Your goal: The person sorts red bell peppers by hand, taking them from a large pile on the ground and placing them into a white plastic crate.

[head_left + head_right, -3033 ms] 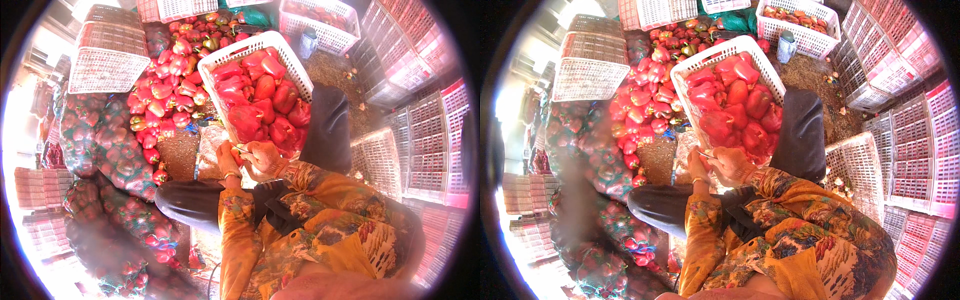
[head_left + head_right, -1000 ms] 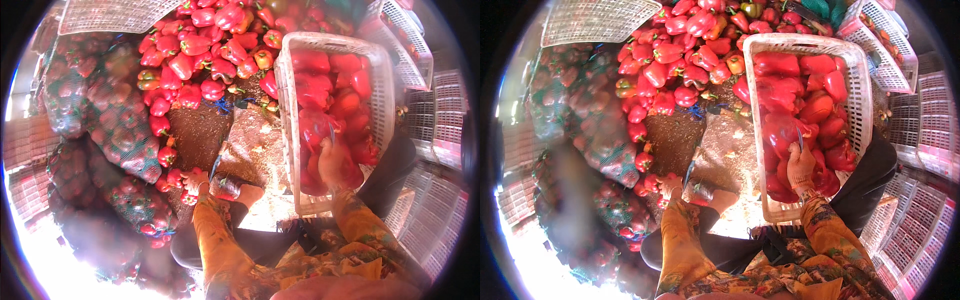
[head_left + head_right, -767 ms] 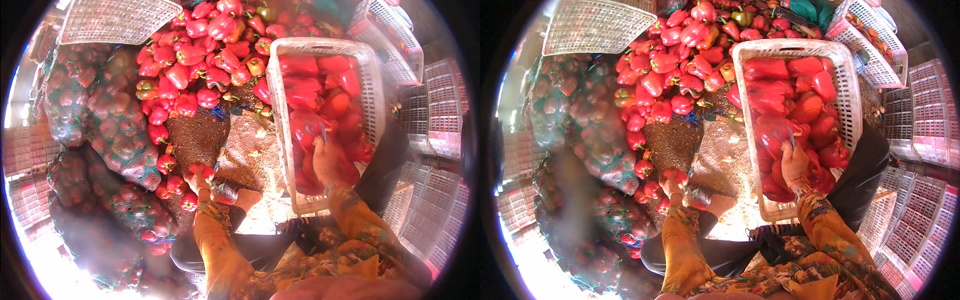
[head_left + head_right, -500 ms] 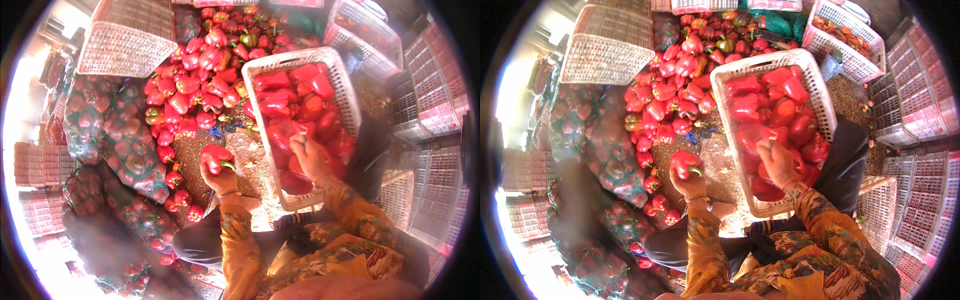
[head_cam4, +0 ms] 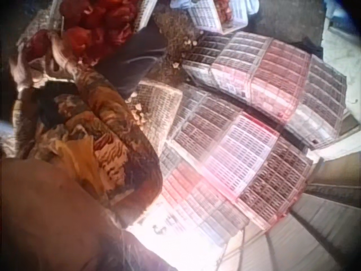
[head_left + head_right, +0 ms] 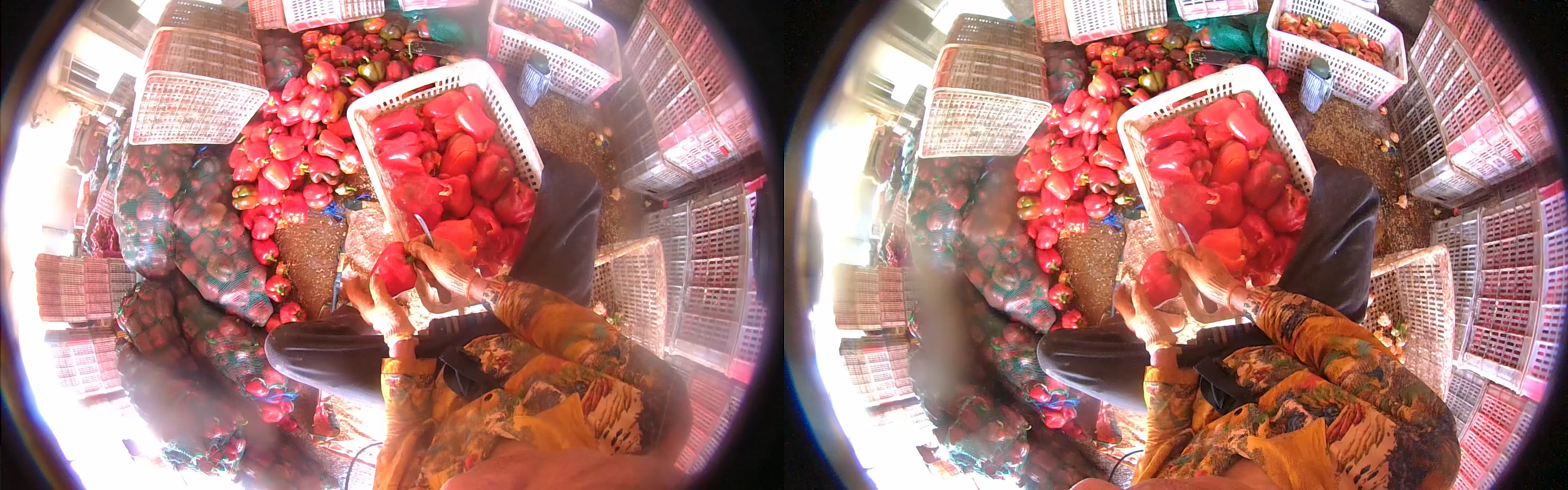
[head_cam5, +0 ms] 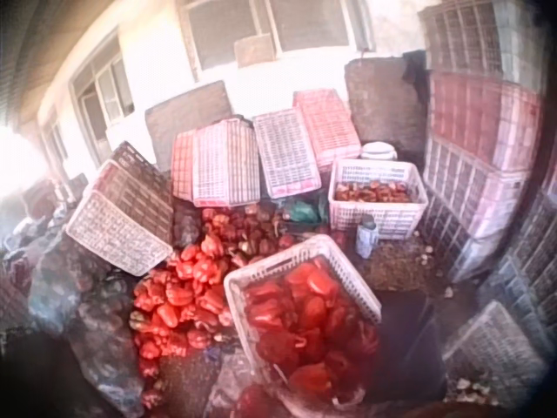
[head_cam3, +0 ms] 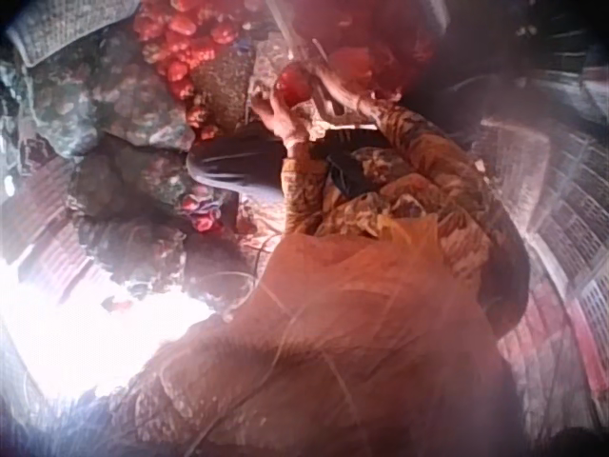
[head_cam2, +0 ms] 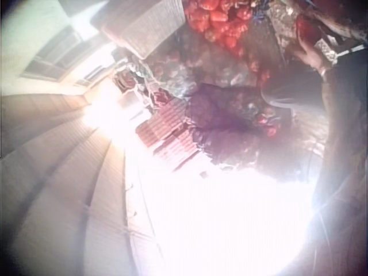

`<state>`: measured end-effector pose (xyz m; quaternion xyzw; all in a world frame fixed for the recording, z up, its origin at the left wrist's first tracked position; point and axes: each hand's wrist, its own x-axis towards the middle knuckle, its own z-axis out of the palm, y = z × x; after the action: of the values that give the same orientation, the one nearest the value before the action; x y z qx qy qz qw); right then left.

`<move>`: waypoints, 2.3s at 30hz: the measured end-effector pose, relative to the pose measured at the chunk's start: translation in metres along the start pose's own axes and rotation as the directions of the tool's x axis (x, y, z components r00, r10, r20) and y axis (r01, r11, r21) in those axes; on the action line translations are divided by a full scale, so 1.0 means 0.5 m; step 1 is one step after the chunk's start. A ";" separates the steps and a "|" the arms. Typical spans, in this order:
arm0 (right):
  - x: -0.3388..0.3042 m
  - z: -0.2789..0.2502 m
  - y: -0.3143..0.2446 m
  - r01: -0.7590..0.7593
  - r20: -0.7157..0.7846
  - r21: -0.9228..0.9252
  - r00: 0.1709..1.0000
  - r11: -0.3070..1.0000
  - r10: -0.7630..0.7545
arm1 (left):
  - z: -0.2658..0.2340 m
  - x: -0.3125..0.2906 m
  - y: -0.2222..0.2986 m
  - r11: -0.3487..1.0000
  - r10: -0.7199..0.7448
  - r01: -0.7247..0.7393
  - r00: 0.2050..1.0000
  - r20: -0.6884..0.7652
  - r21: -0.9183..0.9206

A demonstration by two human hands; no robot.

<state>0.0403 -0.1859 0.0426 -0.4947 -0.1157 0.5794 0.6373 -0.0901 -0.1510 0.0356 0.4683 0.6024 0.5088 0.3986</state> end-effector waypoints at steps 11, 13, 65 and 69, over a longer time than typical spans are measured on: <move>0.025 0.018 -0.036 -0.090 -0.129 -0.039 0.988 0.995 0.084 | 0.082 0.088 0.060 0.870 -0.004 -0.208 0.904 0.428 0.447; 0.014 0.023 -0.038 -0.096 -0.165 -0.083 0.983 0.992 0.081 | 0.091 0.088 0.044 0.838 0.049 -0.261 0.911 0.410 0.479; -0.159 -0.118 -0.278 0.180 -0.513 -0.458 0.746 0.870 -0.425 | 0.407 0.041 0.056 0.404 0.111 -0.886 0.292 0.950 0.226; 0.146 -0.101 -0.336 0.295 -0.394 -0.419 0.793 0.859 -0.465 | 0.347 0.150 0.080 0.781 0.218 -0.625 0.269 0.938 -0.002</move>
<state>0.2036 -0.1215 0.1158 -0.6898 -0.1487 0.2668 0.6564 0.0642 -0.0350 0.0464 0.8762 0.2194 0.1359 0.4071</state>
